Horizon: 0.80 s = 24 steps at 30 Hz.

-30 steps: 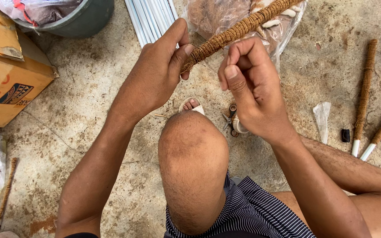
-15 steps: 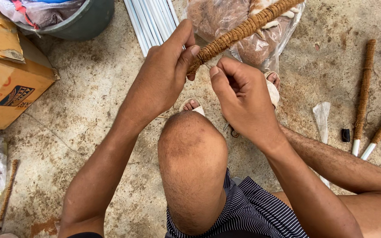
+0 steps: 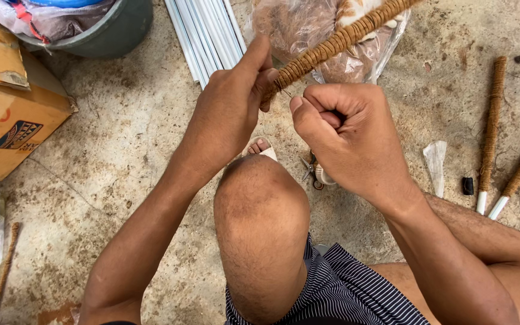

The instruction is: The person sits on the floor and wraps a brown rope around a long white stick. They use their hands to twist and secure the rope along the stick's length, occasionally adjusting the position of the stick and rope.

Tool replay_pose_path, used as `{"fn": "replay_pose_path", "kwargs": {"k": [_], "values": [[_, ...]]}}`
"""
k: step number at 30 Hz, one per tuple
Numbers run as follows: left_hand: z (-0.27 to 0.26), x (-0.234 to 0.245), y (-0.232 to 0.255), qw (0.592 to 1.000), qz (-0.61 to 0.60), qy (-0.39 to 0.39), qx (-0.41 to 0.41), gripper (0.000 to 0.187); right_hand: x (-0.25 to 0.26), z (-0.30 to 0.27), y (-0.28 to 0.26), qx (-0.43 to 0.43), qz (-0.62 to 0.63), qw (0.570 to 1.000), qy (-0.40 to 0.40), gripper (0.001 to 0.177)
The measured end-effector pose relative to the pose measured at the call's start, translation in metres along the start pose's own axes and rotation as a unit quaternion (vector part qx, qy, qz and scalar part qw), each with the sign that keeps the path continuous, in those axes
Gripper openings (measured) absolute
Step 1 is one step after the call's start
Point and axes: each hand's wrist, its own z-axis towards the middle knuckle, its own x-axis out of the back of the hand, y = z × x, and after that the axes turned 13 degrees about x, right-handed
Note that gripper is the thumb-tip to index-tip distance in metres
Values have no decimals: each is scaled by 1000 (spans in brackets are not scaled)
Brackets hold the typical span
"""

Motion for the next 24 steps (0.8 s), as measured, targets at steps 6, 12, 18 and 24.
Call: {"fn": "replay_pose_path", "kwargs": {"k": [6,12,18,24], "values": [[-1,0,0,998,-53,41,4,6,-6,-12,-3,17,-15,1000,-3,44],[-6,-1,-2,992,-99,66,-34,9,-12,-37,-11,-2,-17,999,49,48],[-11,5,1,989,-135,60,-20,12,-15,-61,2,-25,29,996,76,47],[-20,14,2,987,-162,7,-3,17,-19,-64,45,-95,120,985,80,43]]}}
